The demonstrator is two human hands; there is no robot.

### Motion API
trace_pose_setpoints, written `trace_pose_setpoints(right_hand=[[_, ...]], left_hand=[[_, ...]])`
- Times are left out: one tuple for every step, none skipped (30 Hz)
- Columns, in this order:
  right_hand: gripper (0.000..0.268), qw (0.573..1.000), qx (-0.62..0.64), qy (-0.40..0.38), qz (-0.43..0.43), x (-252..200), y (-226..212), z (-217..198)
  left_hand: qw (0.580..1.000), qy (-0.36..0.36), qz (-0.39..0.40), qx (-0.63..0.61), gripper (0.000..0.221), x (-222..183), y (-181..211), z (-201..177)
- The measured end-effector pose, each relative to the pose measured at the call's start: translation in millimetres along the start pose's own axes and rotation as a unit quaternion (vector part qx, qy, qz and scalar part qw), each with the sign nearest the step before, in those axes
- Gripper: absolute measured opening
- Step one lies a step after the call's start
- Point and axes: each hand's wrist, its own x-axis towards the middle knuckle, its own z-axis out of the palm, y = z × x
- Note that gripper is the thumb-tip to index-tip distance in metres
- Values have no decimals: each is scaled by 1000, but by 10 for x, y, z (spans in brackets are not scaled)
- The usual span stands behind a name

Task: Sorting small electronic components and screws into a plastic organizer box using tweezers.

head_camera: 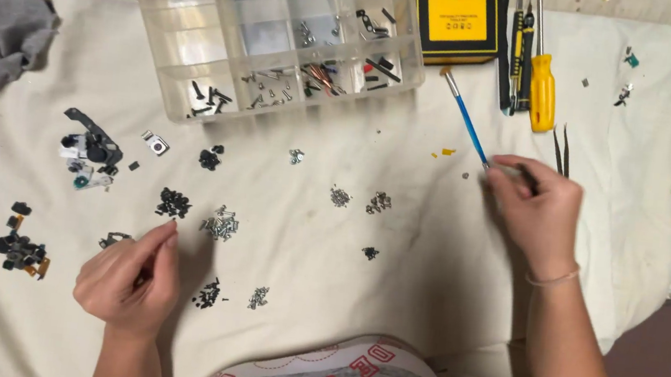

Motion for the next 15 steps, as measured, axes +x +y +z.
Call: trace_pose_setpoints(right_hand=[[12,1000,-1,-1,4,-79,36,59],[17,999,-25,-18,12,-109,65,134],[22,998,-49,-34,20,-138,83,212],[22,998,-49,-34,16,-140,166,253],[15,998,-59,-7,-14,-139,240,299],[8,997,-66,18,-43,-139,304,372],[8,997,-62,17,-46,-166,216,320],[8,998,-44,8,-34,-118,115,301],[8,999,-27,-2,-22,-77,4,286],[8,999,-21,-7,-38,51,-188,291],[6,997,1,8,-75,167,-386,299],[5,994,22,21,-104,212,-580,293],[5,993,27,14,-113,326,-790,317],[6,987,58,16,-150,472,-1030,380],[6,978,89,17,-187,603,-1287,436]], left_hand=[[1000,-4,-2,-2,7,-26,8,-5],[1000,-1,-3,-2,9,-34,-2,4],[1000,2,-4,-1,10,-37,-17,3],[1000,5,-3,0,10,-33,-3,22],[1000,7,1,-4,10,-24,6,33],[1000,8,6,-6,10,-6,7,19],[1000,10,7,-2,10,29,41,25],[1000,7,11,-5,8,72,68,23],[1000,4,14,-8,7,118,87,9],[1000,17,14,5,7,145,85,21],[1000,17,24,-4,8,171,77,29],[999,10,31,-15,8,175,84,14],[999,16,27,-5,8,161,99,23],[999,15,33,-5,8,175,87,12],[999,14,39,-5,8,194,73,-8]])
